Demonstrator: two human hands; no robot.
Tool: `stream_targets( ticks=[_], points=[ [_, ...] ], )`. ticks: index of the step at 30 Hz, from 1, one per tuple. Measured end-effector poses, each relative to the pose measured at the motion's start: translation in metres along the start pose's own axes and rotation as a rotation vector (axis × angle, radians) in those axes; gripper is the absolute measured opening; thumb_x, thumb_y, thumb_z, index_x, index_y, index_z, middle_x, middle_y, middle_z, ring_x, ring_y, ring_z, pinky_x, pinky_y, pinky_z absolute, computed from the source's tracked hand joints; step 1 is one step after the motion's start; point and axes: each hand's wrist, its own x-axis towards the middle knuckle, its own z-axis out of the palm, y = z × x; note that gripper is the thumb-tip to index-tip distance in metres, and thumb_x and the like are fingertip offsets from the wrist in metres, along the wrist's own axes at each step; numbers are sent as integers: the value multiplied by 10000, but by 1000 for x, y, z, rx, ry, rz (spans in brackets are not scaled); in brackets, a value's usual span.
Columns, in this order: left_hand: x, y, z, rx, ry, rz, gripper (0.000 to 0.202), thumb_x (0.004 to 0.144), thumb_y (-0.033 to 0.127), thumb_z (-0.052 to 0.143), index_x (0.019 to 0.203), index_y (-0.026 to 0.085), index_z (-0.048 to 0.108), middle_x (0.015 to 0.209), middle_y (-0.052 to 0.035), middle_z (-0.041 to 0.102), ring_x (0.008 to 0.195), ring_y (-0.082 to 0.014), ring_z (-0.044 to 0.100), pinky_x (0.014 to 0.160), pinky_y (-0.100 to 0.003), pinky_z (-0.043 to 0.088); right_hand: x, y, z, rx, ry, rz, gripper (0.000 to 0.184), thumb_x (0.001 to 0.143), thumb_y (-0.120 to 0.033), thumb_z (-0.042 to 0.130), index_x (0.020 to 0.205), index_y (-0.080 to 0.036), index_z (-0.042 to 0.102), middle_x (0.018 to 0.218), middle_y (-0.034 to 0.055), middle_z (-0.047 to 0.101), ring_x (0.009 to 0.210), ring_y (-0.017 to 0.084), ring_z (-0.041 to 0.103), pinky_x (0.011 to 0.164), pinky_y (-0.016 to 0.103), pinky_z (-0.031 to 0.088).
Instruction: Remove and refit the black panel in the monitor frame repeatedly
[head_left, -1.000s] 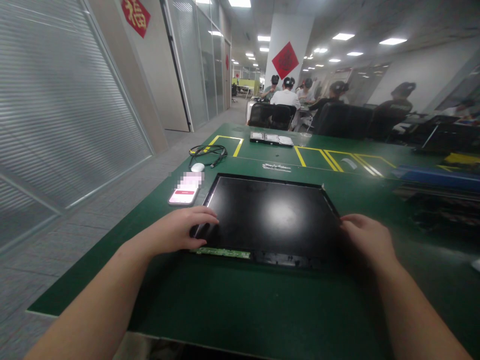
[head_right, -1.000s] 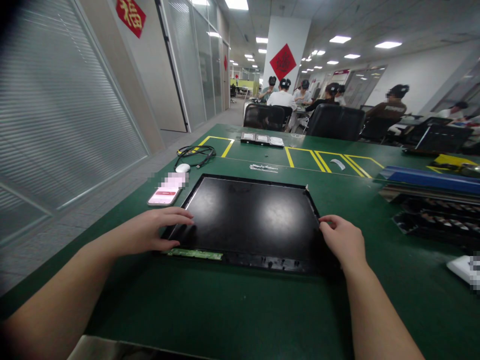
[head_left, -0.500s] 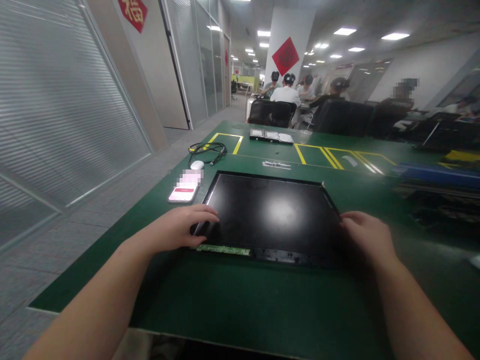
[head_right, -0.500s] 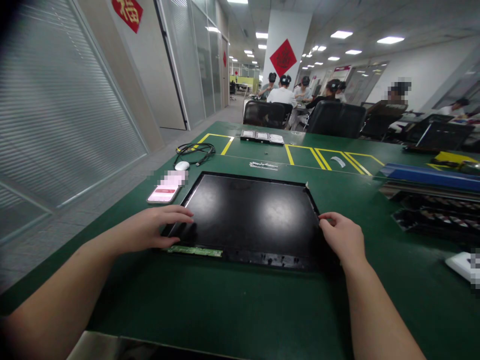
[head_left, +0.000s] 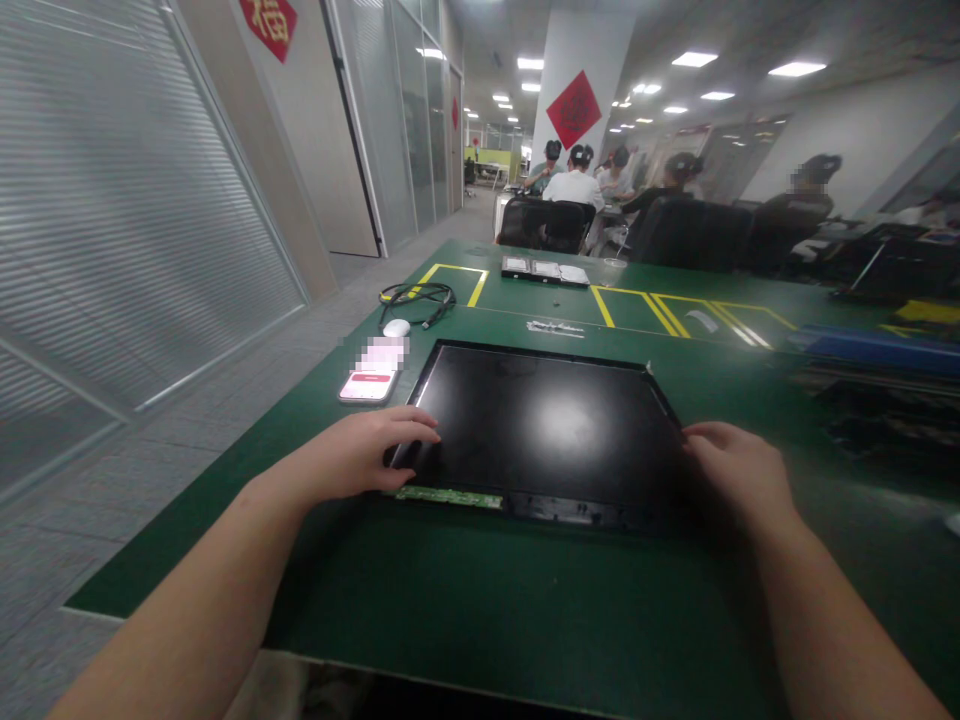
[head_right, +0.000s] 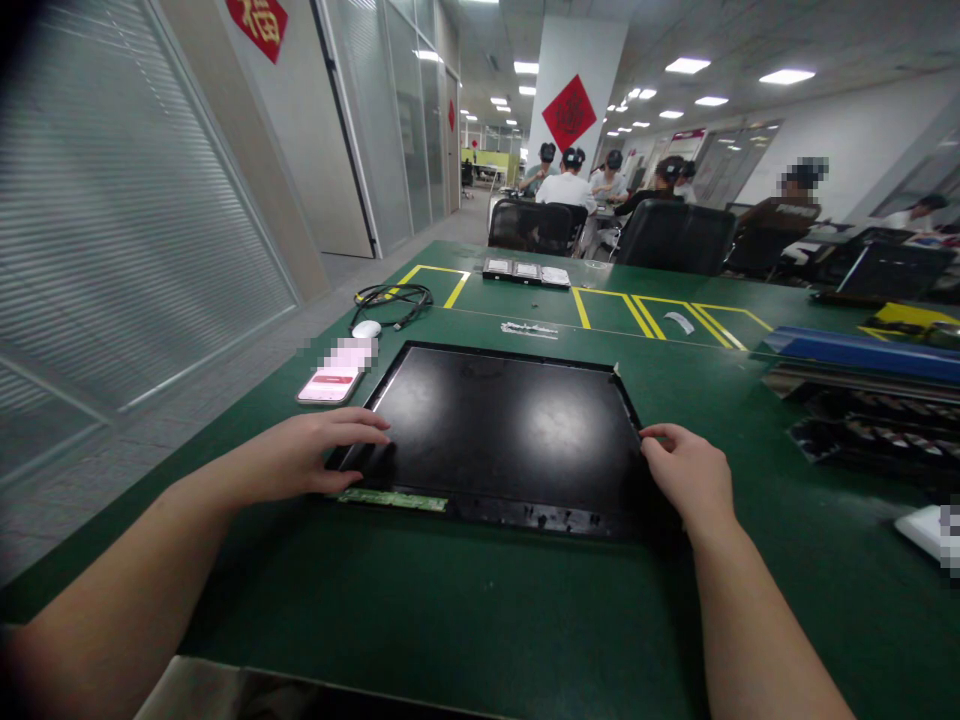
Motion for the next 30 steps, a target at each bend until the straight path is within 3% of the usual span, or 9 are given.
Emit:
stream_targets(
  ticks=[4, 9, 15, 19, 26, 30],
  points=[
    [3, -4, 1, -22, 39, -41, 390, 860, 345, 663, 1238, 267, 720, 1376, -83, 665, 1187, -285, 664, 1012, -411, 530, 2, 4, 2, 25, 28, -18, 256, 733, -380, 608, 858, -258, 796, 844, 64, 765, 809, 277, 668, 680, 364, 453],
    [7, -14, 8, 45, 219, -199, 421, 938, 450, 524, 1193, 189, 734, 1379, -153, 646, 1287, -338, 592, 1102, -496, 463, 4, 7, 4, 37, 35, -47, 256, 732, -387, 604, 850, -260, 792, 850, 62, 772, 791, 269, 668, 674, 364, 454],
    [11, -18, 14, 141, 165, -290, 429, 935, 403, 473, 1110, 158, 779, 1364, -200, 647, 1273, -383, 599, 1099, -523, 462, 3, 5, 3, 25, -2, -10, 266, 744, -377, 606, 891, -253, 789, 881, 67, 767, 842, 277, 668, 702, 367, 454],
    [13, -18, 21, 187, 137, -305, 490, 955, 408, 439, 1200, 116, 746, 1372, -222, 634, 1246, -378, 610, 1062, -519, 489, 2, 3, 3, 35, -5, -2, 283, 749, -381, 594, 910, -256, 790, 902, 63, 766, 863, 277, 669, 718, 368, 458],
    [16, -17, 30, 180, 157, -312, 468, 968, 352, 397, 1189, 129, 744, 1321, -208, 661, 1222, -362, 627, 1060, -498, 491, 0, 1, 2, 16, -8, -13, 288, 757, -404, 591, 911, -269, 793, 882, 62, 761, 825, 278, 664, 691, 373, 459],
    [19, -19, 31, 132, 210, -325, 427, 908, 250, 422, 1138, 143, 765, 1276, -199, 687, 1176, -355, 651, 1059, -498, 499, 0, 0, 2, 19, -4, -29, 287, 749, -404, 594, 897, -265, 797, 875, 65, 762, 815, 275, 664, 693, 372, 465]
  ],
)
